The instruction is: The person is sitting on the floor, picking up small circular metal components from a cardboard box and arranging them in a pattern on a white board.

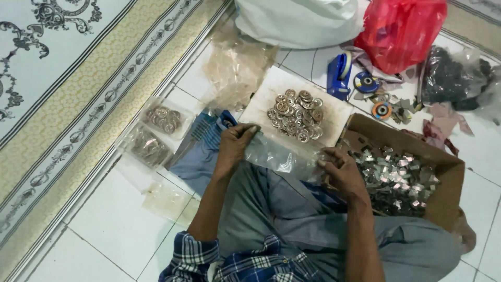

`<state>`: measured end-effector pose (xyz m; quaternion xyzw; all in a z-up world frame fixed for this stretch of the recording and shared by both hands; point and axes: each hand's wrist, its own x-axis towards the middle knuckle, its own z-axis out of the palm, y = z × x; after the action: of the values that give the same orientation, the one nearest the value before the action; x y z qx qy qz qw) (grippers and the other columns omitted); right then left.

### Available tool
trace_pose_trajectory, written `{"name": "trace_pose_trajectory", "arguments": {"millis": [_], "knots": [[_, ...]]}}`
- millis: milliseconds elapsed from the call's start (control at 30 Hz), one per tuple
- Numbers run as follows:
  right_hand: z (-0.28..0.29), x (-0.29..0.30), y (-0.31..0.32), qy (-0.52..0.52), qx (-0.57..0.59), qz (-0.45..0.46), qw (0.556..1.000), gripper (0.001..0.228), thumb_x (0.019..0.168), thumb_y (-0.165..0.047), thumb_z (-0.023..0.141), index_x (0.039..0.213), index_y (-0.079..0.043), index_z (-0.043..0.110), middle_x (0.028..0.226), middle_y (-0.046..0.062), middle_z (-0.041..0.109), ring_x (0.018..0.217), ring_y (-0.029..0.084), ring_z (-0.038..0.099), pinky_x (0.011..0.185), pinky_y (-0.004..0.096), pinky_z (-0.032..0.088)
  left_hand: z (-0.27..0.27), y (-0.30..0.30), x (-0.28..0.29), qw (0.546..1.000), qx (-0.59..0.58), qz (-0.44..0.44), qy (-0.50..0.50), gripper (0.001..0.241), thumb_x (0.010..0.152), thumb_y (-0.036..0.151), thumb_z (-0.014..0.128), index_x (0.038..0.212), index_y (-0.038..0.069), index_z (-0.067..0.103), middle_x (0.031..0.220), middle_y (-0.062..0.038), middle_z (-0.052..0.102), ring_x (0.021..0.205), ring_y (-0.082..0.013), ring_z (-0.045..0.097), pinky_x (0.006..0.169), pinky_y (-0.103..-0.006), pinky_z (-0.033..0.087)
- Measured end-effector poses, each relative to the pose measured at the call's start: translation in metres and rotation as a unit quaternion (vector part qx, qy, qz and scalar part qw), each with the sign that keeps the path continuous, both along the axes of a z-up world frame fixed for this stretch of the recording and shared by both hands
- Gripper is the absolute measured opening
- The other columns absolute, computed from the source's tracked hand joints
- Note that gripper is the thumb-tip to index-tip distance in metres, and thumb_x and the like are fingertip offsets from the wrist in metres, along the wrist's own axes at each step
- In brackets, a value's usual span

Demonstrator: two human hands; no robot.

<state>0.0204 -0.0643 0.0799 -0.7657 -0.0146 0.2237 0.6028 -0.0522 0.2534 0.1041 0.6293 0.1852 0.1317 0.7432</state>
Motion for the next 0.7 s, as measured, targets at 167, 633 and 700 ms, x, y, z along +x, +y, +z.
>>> {"name": "trace_pose_trajectory", "arguments": {"millis": [167, 633, 700], "knots": [[-0.029, 0.002, -0.036, -0.016, 0.05, -0.073, 0.996, 0.028, 0.089, -0.01, 0.08, 0.116, -0.003, 0.074, 0.084, 0.011, 0.063, 0.072, 0.018, 0.063, 0.057, 0.034, 0.054, 0.013, -0.02, 0.003, 0.997, 0.056, 0.007, 0.05, 0.016, 0.095, 0.017, 0.075, 0.103, 0.006, 0.081, 0.09, -0.016, 0.077, 0.085, -0.0192, 0.066, 0.076, -0.035, 0.055], [-0.038, -0.001, -0.025, -0.109, 0.003, -0.206, 0.972, 0.016, 0.103, -0.022, 0.075, 0.112, -0.01, 0.078, 0.078, 0.008, 0.064, 0.075, 0.014, 0.053, 0.067, 0.035, 0.05, -0.065, -0.039, -0.008, 0.996, -0.026, 0.002, 0.08, 0.022, 0.083, 0.015, 0.087, 0.099, 0.001, 0.079, 0.085, -0.013, 0.075, 0.083, -0.0169, 0.065, 0.074, -0.0334, 0.056], [-0.036, -0.003, -0.021, -0.124, -0.014, -0.212, 0.969, 0.014, 0.103, -0.02, 0.073, 0.111, -0.009, 0.077, 0.077, 0.006, 0.063, 0.073, 0.014, 0.052, 0.065, 0.035, 0.049, -0.06, -0.042, -0.009, 0.996, -0.035, 0.013, 0.078, 0.024, 0.081, 0.016, 0.091, 0.095, 0.001, 0.079, 0.084, -0.014, 0.075, 0.081, -0.017, 0.065, 0.072, -0.0331, 0.055]]}}
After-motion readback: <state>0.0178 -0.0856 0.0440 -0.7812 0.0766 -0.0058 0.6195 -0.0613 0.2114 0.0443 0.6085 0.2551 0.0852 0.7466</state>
